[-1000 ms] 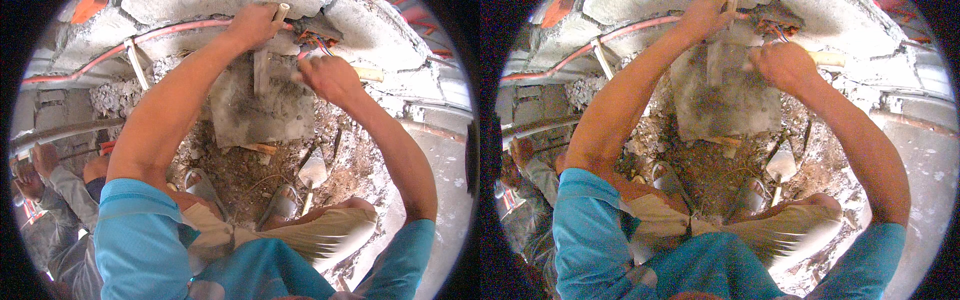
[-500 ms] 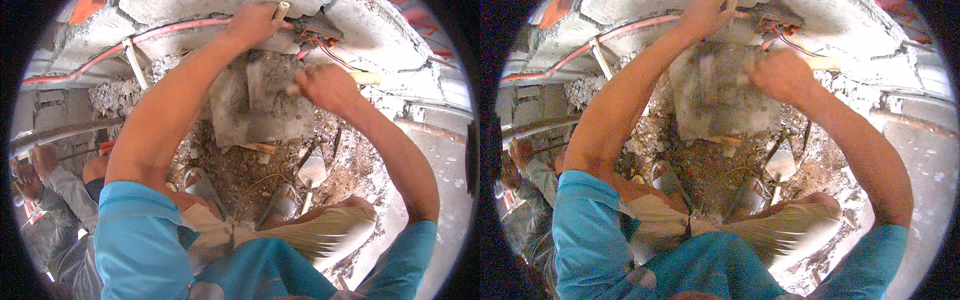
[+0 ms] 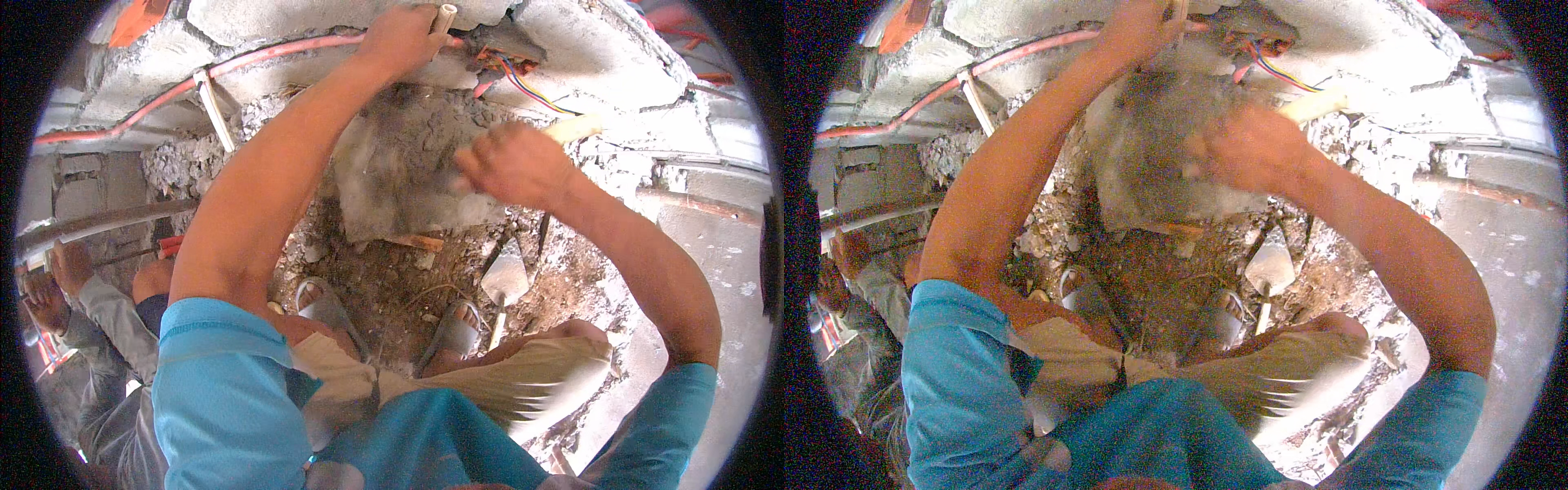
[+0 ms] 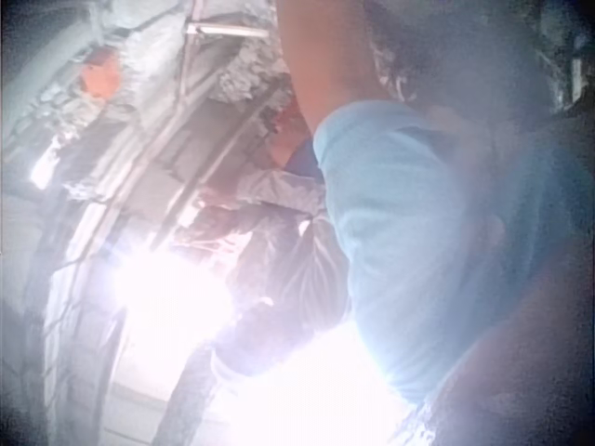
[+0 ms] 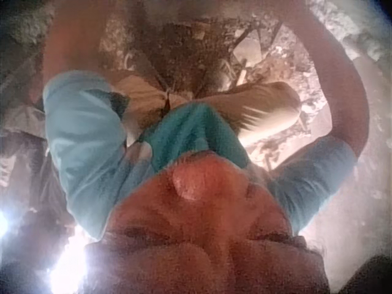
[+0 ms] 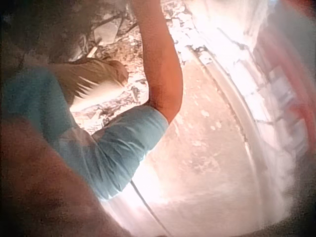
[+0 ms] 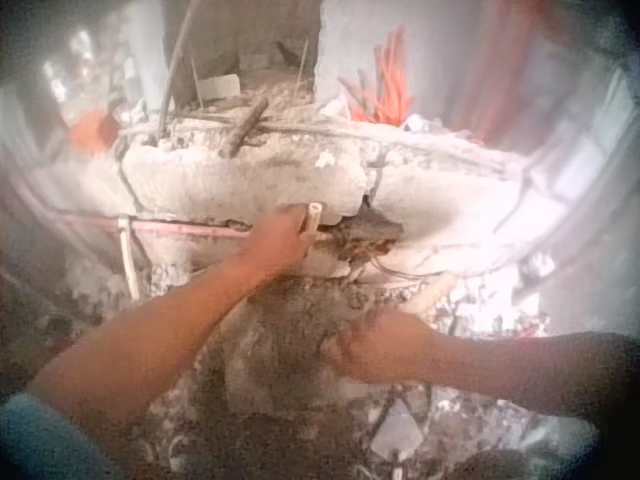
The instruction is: The person squats on a construction site floor and works on a wall cavity. They use their hands to arrange and secure multi-colored electrical wires into a junction box mounted in the wall. The person also uses a small wooden block to adjust the wiring.
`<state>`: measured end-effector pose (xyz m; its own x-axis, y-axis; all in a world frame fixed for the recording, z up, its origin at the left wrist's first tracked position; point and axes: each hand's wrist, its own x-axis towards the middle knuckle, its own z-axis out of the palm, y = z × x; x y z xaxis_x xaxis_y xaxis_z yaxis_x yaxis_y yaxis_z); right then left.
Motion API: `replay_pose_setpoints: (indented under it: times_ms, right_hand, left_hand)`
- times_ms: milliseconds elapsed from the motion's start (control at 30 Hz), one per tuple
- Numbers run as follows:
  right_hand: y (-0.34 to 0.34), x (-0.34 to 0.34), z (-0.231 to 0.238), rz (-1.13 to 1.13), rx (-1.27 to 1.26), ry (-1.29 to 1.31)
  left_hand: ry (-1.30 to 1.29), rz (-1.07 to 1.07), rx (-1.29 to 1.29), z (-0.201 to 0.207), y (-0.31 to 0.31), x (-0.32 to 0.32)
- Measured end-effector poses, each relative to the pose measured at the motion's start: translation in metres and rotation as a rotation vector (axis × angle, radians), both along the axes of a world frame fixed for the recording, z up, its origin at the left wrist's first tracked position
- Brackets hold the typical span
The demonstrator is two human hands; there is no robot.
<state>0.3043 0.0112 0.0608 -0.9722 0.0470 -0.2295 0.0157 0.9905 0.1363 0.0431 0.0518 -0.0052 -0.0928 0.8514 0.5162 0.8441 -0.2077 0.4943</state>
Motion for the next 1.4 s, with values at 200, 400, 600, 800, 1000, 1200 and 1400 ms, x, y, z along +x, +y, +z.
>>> replay_pose_setpoints:
  times_ms: [200,400,600,800,1000,1200,1400]
  right_hand:
    - [0.091,0.002,-0.024,-0.258,0.197,-0.064]
    - [0.032,0.001,-0.016,-0.276,0.074,0.028]
    - [0.003,0.009,-0.028,0.153,-0.114,0.059]
    - [0.076,-0.002,-0.040,-0.348,0.179,0.113]
    - [-0.004,-0.012,-0.018,-0.023,-0.112,-0.048]
    - [0.086,-0.010,-0.035,-0.207,0.110,0.099]
    - [0.030,-0.018,-0.035,-0.132,0.100,0.188]
  left_hand:
    - [-0.134,-0.020,0.001,0.002,0.004,0.018]
    - [0.028,0.065,-0.042,-0.003,0.002,0.006]
    - [0.005,0.048,-0.015,-0.003,-0.001,0.001]
    - [-0.086,-0.004,-0.089,0.000,0.004,0.018]
    - [-0.012,-0.001,-0.081,0.002,-0.005,0.003]
    - [-0.083,-0.033,-0.010,-0.001,0.005,0.018]
    - [-0.041,0.075,-0.122,-0.005,0.003,0.007]
